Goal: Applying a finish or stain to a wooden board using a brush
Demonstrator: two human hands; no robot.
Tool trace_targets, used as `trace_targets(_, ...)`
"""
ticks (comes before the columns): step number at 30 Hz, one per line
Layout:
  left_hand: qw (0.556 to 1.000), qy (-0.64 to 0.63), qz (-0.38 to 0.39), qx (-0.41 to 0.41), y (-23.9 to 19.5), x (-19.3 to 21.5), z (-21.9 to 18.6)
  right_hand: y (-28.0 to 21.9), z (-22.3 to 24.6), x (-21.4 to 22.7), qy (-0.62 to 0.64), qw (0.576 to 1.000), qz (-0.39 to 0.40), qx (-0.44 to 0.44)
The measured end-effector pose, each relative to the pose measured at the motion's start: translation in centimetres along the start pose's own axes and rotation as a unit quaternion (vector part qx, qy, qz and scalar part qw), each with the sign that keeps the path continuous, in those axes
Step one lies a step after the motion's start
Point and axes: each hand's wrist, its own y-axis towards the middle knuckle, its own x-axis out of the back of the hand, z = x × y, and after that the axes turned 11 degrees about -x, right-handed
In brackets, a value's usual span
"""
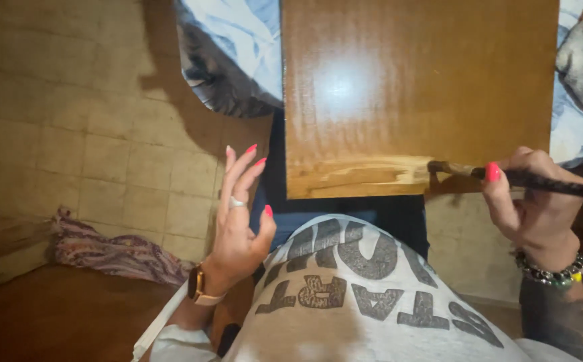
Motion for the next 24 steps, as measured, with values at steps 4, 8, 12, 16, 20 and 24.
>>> trace_targets(4, 1.000, 0.020, 0.003, -0.006, 0.7, -0.2, -2.2, 1.2, 1.2, -0.8, 0.034, 0.997, 0.004, 0.066)
trace_targets(8, 0.998, 0.061, -0.009, -0.013, 0.8, -0.6, -3.5, 4.1, 5.0, -4.4, 0.151, 0.970, 0.064, 0.180)
trace_targets(12, 0.993, 0.106, -0.040, -0.019, 1.1, -0.6, -5.9, 6.7, 9.6, -5.1, 0.155, 0.930, 0.193, 0.271)
trace_targets(16, 0.980, 0.190, -0.051, -0.029, 0.6, -0.6, -7.4, 8.0, 11.6, -5.8, 0.202, 0.891, 0.274, 0.299)
trace_targets(20, 0.941, 0.332, 0.007, 0.071, -0.3, -1.0, -8.0, 8.8, 9.2, -5.3, 0.183, 0.866, 0.334, 0.323)
trace_targets(24, 0.918, 0.375, 0.008, 0.129, -0.8, -1.8, -7.1, 10.2, 6.8, -4.1, 0.140, 0.891, 0.289, 0.322)
